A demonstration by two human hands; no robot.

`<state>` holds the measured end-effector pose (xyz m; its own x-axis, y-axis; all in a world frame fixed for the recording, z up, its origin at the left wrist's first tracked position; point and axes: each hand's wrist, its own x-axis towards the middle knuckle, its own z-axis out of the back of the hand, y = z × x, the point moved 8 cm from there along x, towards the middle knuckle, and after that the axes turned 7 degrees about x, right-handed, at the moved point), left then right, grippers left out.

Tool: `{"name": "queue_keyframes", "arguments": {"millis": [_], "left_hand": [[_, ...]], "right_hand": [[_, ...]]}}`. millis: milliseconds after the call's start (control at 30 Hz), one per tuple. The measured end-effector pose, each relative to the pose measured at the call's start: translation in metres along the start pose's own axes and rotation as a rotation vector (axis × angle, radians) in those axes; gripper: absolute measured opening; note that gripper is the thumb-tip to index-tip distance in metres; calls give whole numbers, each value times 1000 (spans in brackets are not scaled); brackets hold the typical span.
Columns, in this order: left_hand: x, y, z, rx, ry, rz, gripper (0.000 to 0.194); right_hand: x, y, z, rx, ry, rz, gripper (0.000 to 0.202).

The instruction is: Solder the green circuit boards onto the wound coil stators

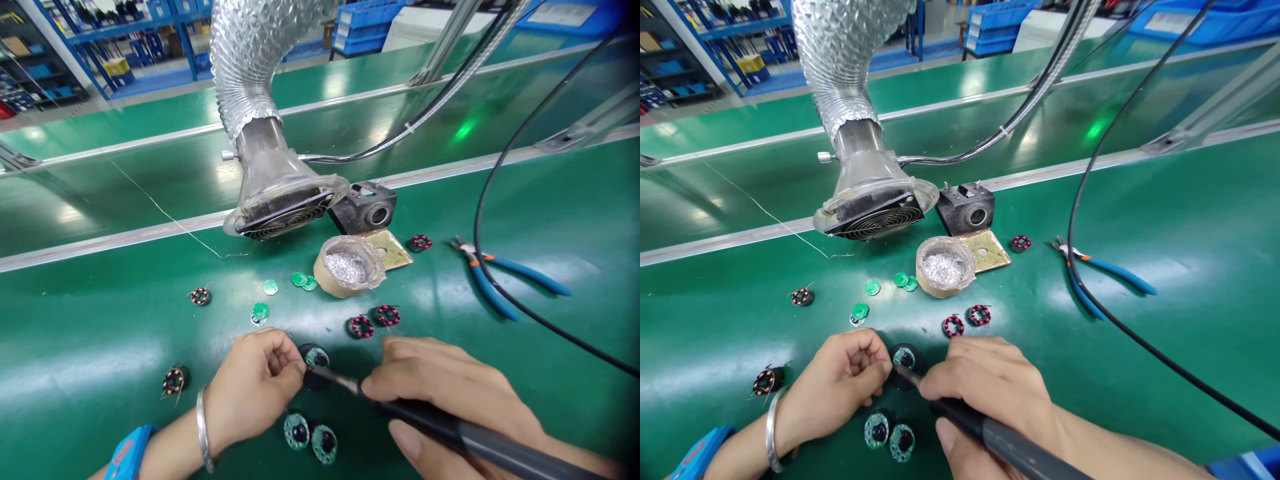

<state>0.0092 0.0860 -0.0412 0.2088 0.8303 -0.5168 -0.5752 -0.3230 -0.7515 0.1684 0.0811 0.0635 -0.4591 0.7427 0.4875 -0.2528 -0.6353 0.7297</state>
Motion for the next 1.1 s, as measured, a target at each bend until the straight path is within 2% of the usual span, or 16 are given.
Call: {"name": "queue_keyframes", "arguments": {"millis": [100,300,367,467,533,600,667,800,833,900,1000,1100], "left_hand": [[0,1,0,-3,-2,18,9],[-1,0,0,-7,-2,24,8],[-1,0,0,-15,-1,30,8],[-1,0,-1,-26,2,38,8],[0,-1,-1,-23,-3,32,8],[1,-1,0,-14,-8,23,7],[1,-1,0,0,-11,18,8],[-1,-1,1,7,17,10,7],[-1,-2,1,22,21,-2,6],[-3,-7,2,125,-9,-43,15],[-4,-19,5,383,-118,-144,32],[-2,-28,4,487,-144,-250,25]], "right_hand": [[-2,-9,-2,80,39,-80,22],[-4,-10,-1,64,40,-91,18],[-3,-10,1,82,-10,-73,15],[-4,-11,10,145,-150,-4,13],[-5,-15,11,170,-161,0,15],[-4,-21,7,172,-99,-63,22],[-3,-23,8,195,-89,-74,29],[-3,-21,16,246,-221,26,36],[-3,-22,15,233,-227,29,36],[-3,-25,12,206,-231,34,37],[-3,-30,6,201,-251,63,41],[0,-32,-8,192,-190,116,34]]}}
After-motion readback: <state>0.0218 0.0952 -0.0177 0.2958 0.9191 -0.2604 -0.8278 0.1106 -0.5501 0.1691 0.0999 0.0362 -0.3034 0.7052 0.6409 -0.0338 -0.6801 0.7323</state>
